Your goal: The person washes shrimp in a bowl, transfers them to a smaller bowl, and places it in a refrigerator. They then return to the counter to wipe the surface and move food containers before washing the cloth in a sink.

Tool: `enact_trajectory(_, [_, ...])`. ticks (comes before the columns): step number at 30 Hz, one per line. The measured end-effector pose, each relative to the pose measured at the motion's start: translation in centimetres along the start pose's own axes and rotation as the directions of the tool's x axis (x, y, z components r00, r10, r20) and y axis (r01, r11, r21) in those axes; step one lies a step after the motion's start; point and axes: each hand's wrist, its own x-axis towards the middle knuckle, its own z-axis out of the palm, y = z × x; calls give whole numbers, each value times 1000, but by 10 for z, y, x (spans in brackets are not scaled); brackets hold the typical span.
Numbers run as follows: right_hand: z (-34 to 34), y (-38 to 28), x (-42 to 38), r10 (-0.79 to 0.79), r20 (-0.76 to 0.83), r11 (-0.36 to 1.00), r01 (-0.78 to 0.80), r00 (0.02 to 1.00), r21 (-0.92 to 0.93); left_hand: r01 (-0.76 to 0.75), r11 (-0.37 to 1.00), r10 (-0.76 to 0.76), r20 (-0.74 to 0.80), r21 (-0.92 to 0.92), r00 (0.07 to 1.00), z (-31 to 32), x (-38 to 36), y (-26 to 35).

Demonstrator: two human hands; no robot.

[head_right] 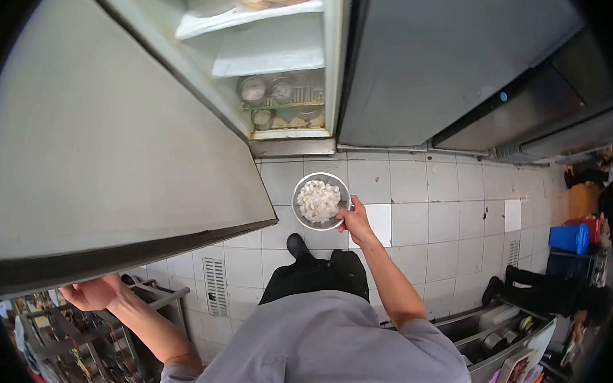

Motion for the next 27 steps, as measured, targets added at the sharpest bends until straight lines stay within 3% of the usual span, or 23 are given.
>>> enact_trajectory(4, [57, -1, 29, 45, 60, 997, -42, 997, -57, -94, 979, 125, -171, 179, 977, -39, 2, 32])
enact_trajectory(5, [69, -5, 31, 56, 50, 996, -52, 997, -78, -123, 964, 161, -146, 238, 976, -93, -16, 53])
enact_trajectory(6, [78, -8, 34, 68, 51, 993, -63, 996, -98, -133, 952, 187, -181, 275, 965, -104, -14, 59])
enact_trajectory(7, [84, -10, 41, 85, 114, 993, -74, 990, -91, -135, 942, 208, -218, 307, 954, -105, -10, 59])
enact_trajectory(13, [89, -24, 73, 119, 140, 981, -94, 983, -172, -99, 862, 344, -432, 496, 834, -132, -37, 71])
enact_trajectory(18, [93, -70, 93, 118, 153, 963, -75, 981, -258, 50, 820, 435, -679, 570, 591, -107, -147, 16])
enact_trajectory(21, [81, -74, 132, 61, 170, 966, -15, 984, -259, 141, 816, 486, -798, 560, 355, -63, -208, -66])
enact_trajectory(22, [77, -72, 150, 43, 145, 957, 1, 988, -288, 142, 805, 539, -810, 576, 232, -53, -218, -95])
enact_trajectory(24, [65, -65, 189, 1, 97, 937, 33, 995, -349, 4, 829, 452, -675, 560, 583, -61, -255, -118])
enact_trajectory(26, [51, -53, 232, 19, 92, 941, 13, 996, -338, 6, 779, 538, -673, 627, 508, -41, -289, -116])
enact_trajectory(27, [55, -61, 256, 3, 70, 933, 23, 998, -359, 171, 609, 793, -599, 775, -113, -33, -192, -165])
